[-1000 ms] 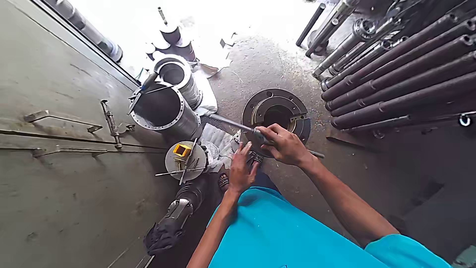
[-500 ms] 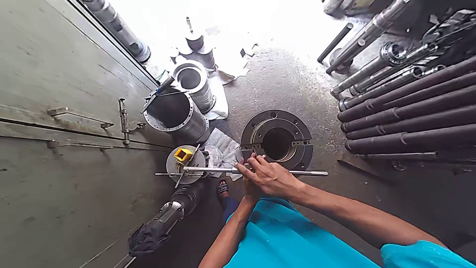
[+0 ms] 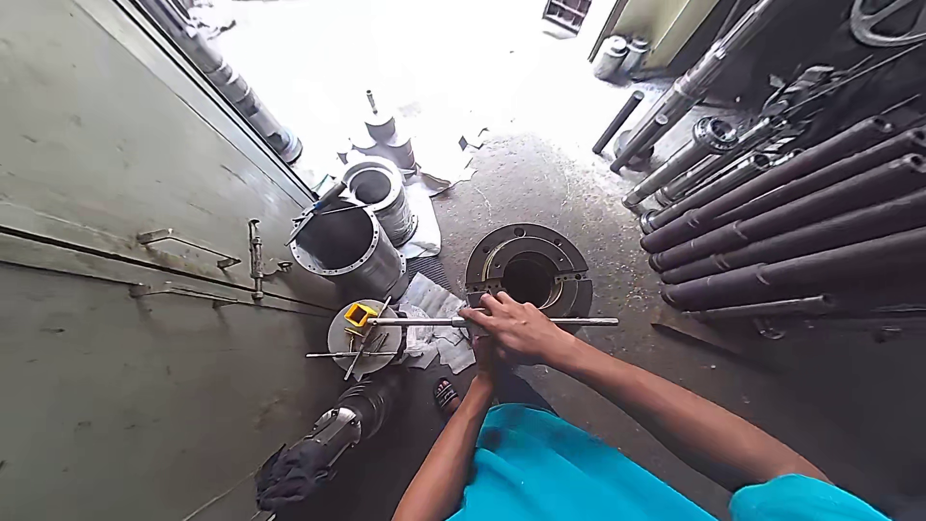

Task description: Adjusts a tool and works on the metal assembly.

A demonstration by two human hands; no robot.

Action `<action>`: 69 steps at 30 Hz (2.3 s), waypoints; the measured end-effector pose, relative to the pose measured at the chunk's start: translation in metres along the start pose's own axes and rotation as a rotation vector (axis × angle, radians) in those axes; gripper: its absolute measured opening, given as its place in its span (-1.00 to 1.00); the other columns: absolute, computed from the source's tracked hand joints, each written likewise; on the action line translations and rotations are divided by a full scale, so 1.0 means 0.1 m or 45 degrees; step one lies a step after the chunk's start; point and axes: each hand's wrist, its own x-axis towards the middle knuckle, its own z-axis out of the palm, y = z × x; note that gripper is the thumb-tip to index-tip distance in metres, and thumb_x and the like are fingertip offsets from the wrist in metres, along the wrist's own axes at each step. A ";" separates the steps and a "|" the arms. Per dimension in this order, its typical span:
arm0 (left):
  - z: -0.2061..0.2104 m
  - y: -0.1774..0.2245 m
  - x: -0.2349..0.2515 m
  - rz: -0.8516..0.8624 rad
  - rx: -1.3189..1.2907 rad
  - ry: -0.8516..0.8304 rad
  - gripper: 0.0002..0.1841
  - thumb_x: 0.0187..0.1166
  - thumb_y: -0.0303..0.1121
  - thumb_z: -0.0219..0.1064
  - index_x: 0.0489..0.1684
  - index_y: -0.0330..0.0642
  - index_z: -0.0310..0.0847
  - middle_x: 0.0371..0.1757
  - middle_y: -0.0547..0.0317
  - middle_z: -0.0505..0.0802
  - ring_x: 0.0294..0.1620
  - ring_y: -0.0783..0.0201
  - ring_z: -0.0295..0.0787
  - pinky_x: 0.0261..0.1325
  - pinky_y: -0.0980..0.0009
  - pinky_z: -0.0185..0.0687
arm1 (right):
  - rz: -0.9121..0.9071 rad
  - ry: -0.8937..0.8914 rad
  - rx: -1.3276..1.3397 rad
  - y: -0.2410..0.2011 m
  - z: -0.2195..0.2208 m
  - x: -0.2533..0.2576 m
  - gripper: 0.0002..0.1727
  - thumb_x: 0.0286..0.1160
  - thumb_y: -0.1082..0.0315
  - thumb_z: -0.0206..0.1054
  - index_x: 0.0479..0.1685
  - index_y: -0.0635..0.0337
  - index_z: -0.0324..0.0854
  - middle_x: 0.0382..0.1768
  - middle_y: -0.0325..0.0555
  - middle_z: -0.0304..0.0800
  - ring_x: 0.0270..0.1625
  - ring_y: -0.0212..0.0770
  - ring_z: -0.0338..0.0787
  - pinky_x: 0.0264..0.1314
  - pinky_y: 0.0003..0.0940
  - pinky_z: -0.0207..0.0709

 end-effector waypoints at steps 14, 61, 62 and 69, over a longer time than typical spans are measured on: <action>-0.02 0.01 0.14 0.051 0.236 -0.113 -0.66 0.32 -0.29 0.50 -0.16 -0.46 0.81 -0.08 -0.23 0.90 0.13 -0.07 0.83 0.39 0.05 0.59 | -0.317 0.235 -0.244 0.28 0.17 0.00 -0.50 0.52 -0.12 0.37 0.45 -0.33 0.63 -0.01 -0.03 0.77 -0.03 0.06 0.80 -0.34 0.01 0.62; -1.71 -0.86 -0.59 -0.191 0.150 -0.153 -0.56 0.64 -0.42 0.20 0.47 -0.41 0.57 0.41 -0.10 0.79 0.42 0.12 0.77 0.50 0.12 0.66 | 0.491 0.457 -0.133 0.38 -0.25 -0.67 -0.52 0.74 -0.01 0.24 0.39 0.15 0.63 0.31 0.18 0.74 0.38 0.29 0.72 0.33 0.41 0.52; -1.93 -0.95 -0.72 -0.300 0.152 -0.135 -0.57 0.66 -0.45 0.19 0.48 -0.42 0.54 0.39 -0.12 0.80 0.39 0.13 0.79 0.49 0.13 0.67 | 0.617 0.368 -0.193 0.53 -0.15 -0.82 -0.48 0.75 -0.09 0.20 0.28 0.19 0.67 0.14 0.24 0.80 0.23 0.33 0.78 0.20 0.42 0.55; -2.63 -1.08 -1.12 -0.701 0.093 -0.110 -0.61 0.68 -0.39 0.15 0.40 -0.35 0.59 0.21 -0.03 0.89 0.09 0.22 0.91 0.25 0.23 0.78 | 0.399 -0.204 0.486 -0.57 0.29 -1.06 -0.53 0.84 0.07 0.01 0.05 0.21 0.77 -0.26 0.09 0.86 -0.15 0.11 0.86 0.00 0.15 0.64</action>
